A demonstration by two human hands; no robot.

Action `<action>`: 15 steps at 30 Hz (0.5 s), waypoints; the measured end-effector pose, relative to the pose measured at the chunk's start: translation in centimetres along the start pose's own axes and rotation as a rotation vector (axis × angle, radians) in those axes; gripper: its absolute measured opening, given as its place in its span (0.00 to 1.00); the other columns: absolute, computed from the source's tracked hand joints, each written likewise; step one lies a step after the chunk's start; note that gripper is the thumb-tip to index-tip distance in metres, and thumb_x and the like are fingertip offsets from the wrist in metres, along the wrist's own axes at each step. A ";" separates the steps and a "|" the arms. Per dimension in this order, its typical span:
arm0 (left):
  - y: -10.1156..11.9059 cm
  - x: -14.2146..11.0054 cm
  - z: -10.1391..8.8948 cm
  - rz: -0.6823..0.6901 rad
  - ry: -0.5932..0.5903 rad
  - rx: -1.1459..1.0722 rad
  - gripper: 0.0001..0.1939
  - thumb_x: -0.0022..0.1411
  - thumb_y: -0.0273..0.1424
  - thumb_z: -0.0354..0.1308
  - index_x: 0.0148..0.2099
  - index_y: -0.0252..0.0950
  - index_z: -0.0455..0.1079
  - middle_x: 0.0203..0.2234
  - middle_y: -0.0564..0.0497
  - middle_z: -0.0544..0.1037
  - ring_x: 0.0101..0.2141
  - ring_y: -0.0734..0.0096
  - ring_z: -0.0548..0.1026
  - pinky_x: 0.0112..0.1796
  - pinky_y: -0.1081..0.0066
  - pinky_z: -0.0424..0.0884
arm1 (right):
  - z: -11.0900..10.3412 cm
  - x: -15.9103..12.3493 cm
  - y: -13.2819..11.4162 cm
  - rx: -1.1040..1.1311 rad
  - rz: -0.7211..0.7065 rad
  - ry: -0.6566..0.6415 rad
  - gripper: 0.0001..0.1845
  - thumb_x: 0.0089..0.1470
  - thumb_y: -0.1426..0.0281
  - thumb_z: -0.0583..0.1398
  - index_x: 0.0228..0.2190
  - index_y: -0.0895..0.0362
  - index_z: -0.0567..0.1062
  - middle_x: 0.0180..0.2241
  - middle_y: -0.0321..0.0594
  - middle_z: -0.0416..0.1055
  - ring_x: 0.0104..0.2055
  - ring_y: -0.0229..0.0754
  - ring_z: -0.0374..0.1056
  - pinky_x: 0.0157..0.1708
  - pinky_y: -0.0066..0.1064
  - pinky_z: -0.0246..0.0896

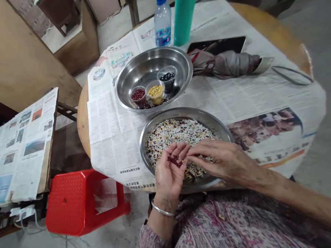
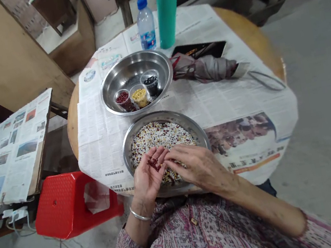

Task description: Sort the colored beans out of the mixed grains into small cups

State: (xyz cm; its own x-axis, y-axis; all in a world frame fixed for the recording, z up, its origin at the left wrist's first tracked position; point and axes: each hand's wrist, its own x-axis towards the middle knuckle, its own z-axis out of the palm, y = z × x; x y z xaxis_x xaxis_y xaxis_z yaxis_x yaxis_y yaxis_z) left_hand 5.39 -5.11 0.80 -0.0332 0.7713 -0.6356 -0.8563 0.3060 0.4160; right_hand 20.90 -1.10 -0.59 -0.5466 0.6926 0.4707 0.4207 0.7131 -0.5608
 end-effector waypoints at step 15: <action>-0.5 0.2 0.2 0.098 0.041 0.056 0.17 0.73 0.31 0.48 0.40 0.31 0.77 0.41 0.42 0.83 0.47 0.67 0.80 0.55 0.69 0.68 | 1.0 0.4 -2.8 -0.390 -0.075 -0.160 0.15 0.58 0.78 0.53 0.38 0.55 0.78 0.39 0.47 0.80 0.41 0.48 0.74 0.43 0.40 0.65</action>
State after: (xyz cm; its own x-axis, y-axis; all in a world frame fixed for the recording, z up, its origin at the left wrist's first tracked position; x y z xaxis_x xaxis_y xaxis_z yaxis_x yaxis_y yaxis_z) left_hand 5.95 -4.97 0.56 -0.1378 0.7760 -0.6155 -0.8178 0.2614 0.5127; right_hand 18.78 -2.98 0.47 -0.6787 0.6335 0.3717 0.6008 0.7699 -0.2153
